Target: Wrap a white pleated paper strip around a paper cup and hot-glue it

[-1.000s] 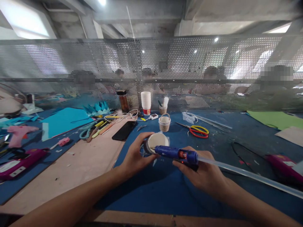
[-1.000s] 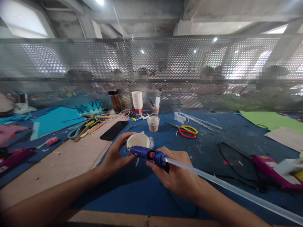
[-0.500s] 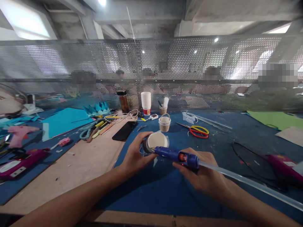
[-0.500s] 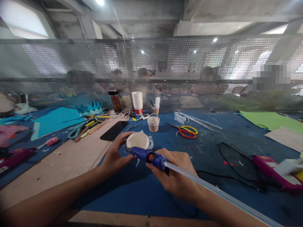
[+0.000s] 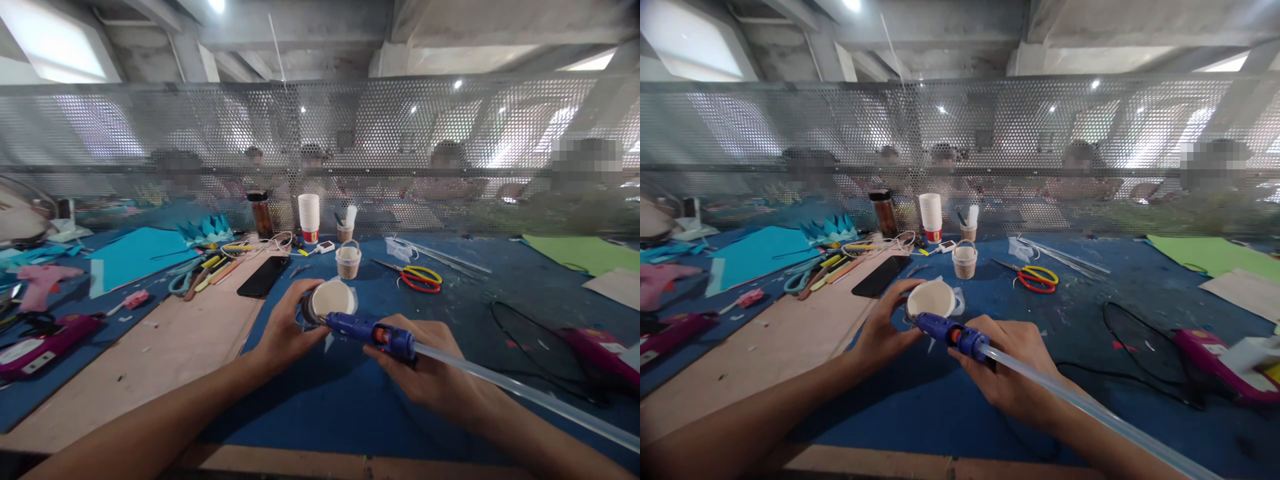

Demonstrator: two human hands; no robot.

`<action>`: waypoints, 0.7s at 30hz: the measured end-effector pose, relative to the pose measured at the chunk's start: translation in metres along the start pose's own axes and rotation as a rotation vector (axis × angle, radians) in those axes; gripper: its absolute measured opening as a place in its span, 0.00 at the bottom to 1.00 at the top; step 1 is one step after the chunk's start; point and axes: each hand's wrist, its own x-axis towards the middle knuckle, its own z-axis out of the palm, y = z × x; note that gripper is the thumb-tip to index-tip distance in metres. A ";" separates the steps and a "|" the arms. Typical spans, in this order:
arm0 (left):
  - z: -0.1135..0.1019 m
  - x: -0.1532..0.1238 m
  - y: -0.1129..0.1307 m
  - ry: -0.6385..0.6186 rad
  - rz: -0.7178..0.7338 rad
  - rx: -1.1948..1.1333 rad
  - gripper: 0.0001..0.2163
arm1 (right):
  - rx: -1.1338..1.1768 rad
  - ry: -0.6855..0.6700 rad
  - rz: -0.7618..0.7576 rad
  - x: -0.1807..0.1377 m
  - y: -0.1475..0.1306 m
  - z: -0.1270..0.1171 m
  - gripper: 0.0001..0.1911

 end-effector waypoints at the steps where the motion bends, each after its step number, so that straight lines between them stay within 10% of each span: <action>1: 0.000 0.000 0.000 0.000 0.001 0.002 0.28 | -0.001 0.000 -0.004 0.000 0.000 0.000 0.08; 21: -0.002 -0.001 0.000 -0.030 0.008 -0.015 0.27 | -0.022 -0.051 -0.010 0.002 0.000 -0.003 0.08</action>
